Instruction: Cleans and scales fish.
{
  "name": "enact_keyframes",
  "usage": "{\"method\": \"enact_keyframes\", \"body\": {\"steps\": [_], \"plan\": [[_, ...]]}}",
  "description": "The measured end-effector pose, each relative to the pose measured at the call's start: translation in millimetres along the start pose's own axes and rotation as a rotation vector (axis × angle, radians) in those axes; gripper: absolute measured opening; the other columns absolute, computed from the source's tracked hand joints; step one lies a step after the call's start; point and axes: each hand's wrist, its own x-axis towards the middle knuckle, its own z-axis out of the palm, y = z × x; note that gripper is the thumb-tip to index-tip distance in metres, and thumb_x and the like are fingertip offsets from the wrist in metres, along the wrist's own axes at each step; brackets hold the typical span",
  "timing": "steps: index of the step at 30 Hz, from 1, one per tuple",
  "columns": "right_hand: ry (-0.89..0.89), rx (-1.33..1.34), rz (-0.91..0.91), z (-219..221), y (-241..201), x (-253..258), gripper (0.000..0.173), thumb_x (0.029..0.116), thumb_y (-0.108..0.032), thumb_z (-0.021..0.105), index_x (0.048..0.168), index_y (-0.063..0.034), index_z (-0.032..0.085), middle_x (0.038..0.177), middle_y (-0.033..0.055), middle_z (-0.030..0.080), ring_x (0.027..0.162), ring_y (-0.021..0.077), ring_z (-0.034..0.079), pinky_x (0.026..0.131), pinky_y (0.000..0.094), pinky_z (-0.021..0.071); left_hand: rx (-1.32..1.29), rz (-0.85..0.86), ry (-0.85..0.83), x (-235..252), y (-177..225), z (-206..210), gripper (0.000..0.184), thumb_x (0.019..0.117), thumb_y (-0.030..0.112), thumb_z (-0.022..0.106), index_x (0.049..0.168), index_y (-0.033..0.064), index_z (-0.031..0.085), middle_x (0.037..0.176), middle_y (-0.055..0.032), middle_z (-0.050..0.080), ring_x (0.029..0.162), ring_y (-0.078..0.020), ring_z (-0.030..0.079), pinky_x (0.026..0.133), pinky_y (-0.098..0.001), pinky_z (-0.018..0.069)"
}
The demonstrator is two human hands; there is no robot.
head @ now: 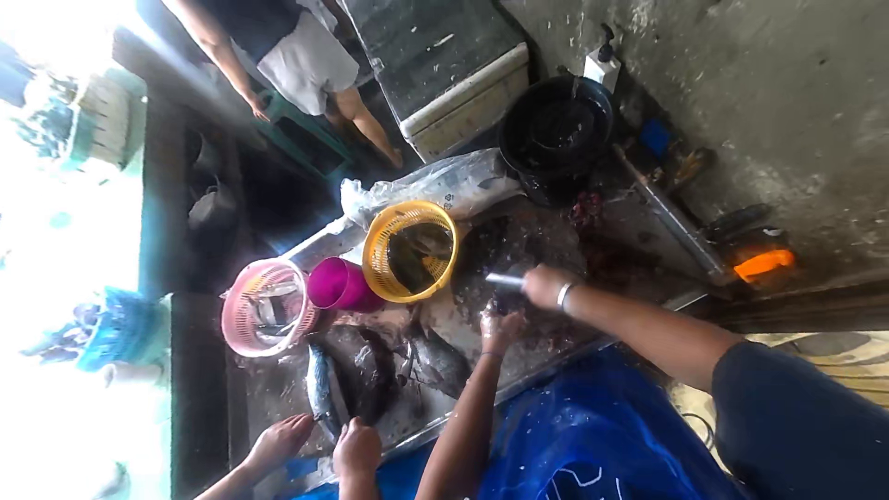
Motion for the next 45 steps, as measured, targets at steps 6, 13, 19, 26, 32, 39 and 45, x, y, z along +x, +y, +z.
{"method": "enact_keyframes", "body": {"steps": [6,13,19,26,32,39,45], "plan": [[0.026,-0.03,0.004,-11.5,24.1,9.2,0.032,0.1034,-0.027,0.058,0.109,0.0014,0.071,0.111,0.0255,0.07,0.108,0.0423,0.068,0.091,0.0651,0.053,-0.262,-0.155,-0.116,-3.5,-2.9,1.6,0.056,0.0847,0.01,0.079,0.134,0.0021,0.054,0.085,-0.0084,0.069,0.061,-0.0133,0.063,0.053,-0.0293,0.0521],[0.121,0.129,-0.061,23.6,68.6,9.3,0.036,0.1069,-0.033,0.053,0.112,-0.0013,0.069,0.101,0.0238,0.071,0.094,0.0401,0.071,0.083,0.0621,0.0564,-0.656,-0.419,-0.246,18.1,16.2,-4.8,0.061,0.1086,0.058,0.028,0.118,0.0058,0.059,0.08,-0.0137,0.068,0.051,-0.0163,0.056,0.044,-0.0274,0.046],[0.057,0.191,-0.058,-27.5,89.0,-55.1,0.04,0.1078,-0.038,0.053,0.112,-0.0032,0.072,0.1,0.0214,0.072,0.096,0.0384,0.07,0.088,0.0614,0.054,-0.706,-0.436,-0.337,17.5,27.9,3.1,0.028,0.1058,0.027,0.049,0.102,0.0025,0.063,0.073,-0.0103,0.065,0.053,-0.0152,0.06,0.045,-0.0252,0.0483],[0.183,0.338,-0.136,13.6,116.4,-56.6,0.039,0.1086,-0.035,0.05,0.111,-0.0021,0.071,0.096,0.0197,0.071,0.094,0.0342,0.069,0.089,0.0569,0.0531,-0.939,-0.392,-0.259,5.0,46.7,5.1,0.023,0.1051,0.026,0.049,0.099,0.0071,0.06,0.069,-0.0054,0.059,0.045,-0.0098,0.051,0.039,-0.0217,0.0451],[0.312,0.47,-0.159,33.4,98.1,-35.7,0.034,0.1074,-0.032,0.053,0.111,-0.0033,0.071,0.097,0.0183,0.072,0.091,0.0319,0.07,0.087,0.0556,0.0562,-1.151,-0.335,-0.257,-1.6,53.2,6.9,0.031,0.1034,0.032,0.047,0.091,0.0071,0.061,0.062,-0.0035,0.055,0.042,-0.008,0.048,0.038,-0.0192,0.0423],[0.46,0.416,-0.249,15.5,88.3,-22.0,0.029,0.1058,-0.03,0.059,0.11,-0.0058,0.075,0.092,0.0149,0.074,0.084,0.0298,0.073,0.081,0.0553,0.0592,-1.009,-0.375,-0.245,2.5,44.8,-15.9,0.031,0.1043,0.036,0.048,0.099,0.0079,0.061,0.068,-0.0066,0.059,0.043,-0.0099,0.05,0.038,-0.0204,0.0428],[0.2,0.255,-0.28,-6.5,100.2,-58.3,0.034,0.1067,-0.035,0.056,0.113,-0.0071,0.074,0.097,0.0162,0.074,0.093,0.0319,0.072,0.088,0.0575,0.0559,-1.12,-0.302,-0.079,0.1,47.9,-18.5,0.033,0.1026,0.043,0.046,0.099,0.0116,0.058,0.07,-0.0056,0.058,0.052,-0.0158,0.057,0.047,-0.0298,0.0508]]}}
